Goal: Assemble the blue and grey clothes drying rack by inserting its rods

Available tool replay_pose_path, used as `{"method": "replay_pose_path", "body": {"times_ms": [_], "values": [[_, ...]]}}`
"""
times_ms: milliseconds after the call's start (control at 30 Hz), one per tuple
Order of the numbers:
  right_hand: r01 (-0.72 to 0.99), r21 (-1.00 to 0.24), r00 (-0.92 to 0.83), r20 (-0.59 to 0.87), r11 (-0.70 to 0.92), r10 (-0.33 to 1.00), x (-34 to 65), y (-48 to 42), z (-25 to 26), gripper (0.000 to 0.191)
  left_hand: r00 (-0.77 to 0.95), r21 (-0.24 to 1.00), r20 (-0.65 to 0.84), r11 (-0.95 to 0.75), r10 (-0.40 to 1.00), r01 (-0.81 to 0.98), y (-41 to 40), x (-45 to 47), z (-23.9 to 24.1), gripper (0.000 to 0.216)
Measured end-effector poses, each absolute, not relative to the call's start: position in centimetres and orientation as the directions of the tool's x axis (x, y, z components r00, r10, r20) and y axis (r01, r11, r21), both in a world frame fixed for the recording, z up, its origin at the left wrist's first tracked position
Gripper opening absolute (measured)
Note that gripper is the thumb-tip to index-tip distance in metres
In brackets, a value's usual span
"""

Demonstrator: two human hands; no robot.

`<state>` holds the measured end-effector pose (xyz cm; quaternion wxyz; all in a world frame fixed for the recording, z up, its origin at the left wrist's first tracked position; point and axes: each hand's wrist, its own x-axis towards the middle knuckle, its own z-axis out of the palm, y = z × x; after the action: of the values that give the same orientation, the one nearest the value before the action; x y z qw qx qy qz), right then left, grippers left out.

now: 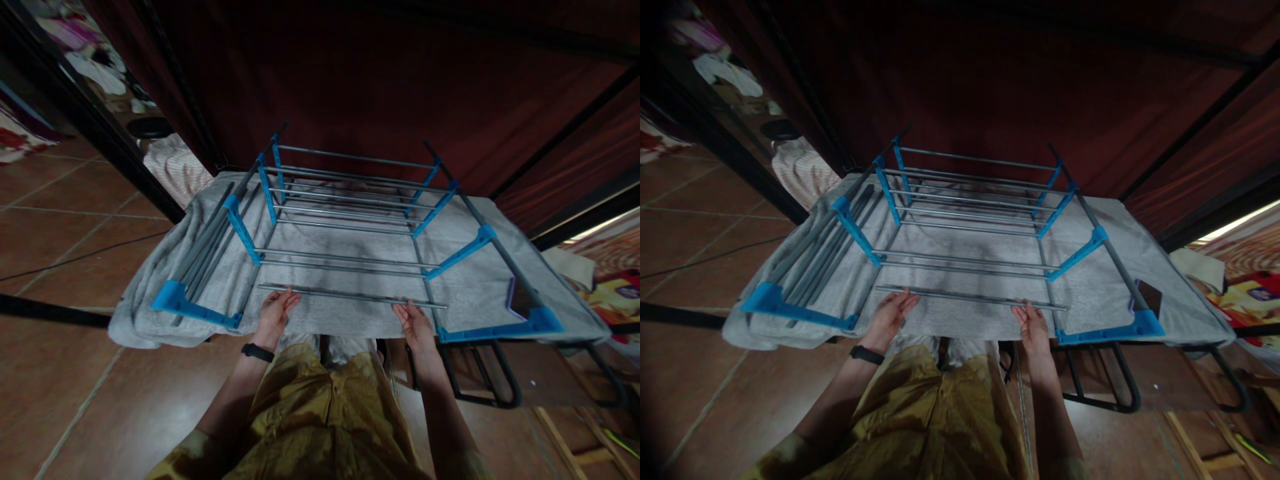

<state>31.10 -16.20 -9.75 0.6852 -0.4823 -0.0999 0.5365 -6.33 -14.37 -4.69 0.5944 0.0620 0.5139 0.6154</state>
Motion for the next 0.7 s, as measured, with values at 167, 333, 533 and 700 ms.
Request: {"method": "replay_pose_path", "body": {"times_ms": [167, 333, 533, 700], "values": [[-0.627, -0.776, 0.402, -0.399, -0.070, 0.824, 31.1, -16.2, -9.7, 0.017, -0.249, 0.674, -0.568, 0.270, 0.784, -0.688, -14.4, -5.4, -4.6, 0.028], [-0.655, -0.750, 0.339, -0.405, -0.096, 0.849, 30.8, -16.1, -9.0, 0.016, -0.254, 0.674, -0.576, 0.275, 0.777, -0.686, -14.4, -5.4, -4.5, 0.029], [-0.680, -0.729, 0.355, -0.412, -0.070, 0.839, 29.9, -15.4, -8.9, 0.011, -0.275, 0.685, -0.562, 0.252, 0.780, -0.684, -14.5, -5.5, -4.5, 0.029], [-0.678, -0.733, 0.363, -0.401, -0.057, 0.841, 29.7, -15.5, -9.4, 0.013, -0.290, 0.683, -0.573, 0.252, 0.766, -0.685, -14.3, -5.5, -4.7, 0.028]]}}
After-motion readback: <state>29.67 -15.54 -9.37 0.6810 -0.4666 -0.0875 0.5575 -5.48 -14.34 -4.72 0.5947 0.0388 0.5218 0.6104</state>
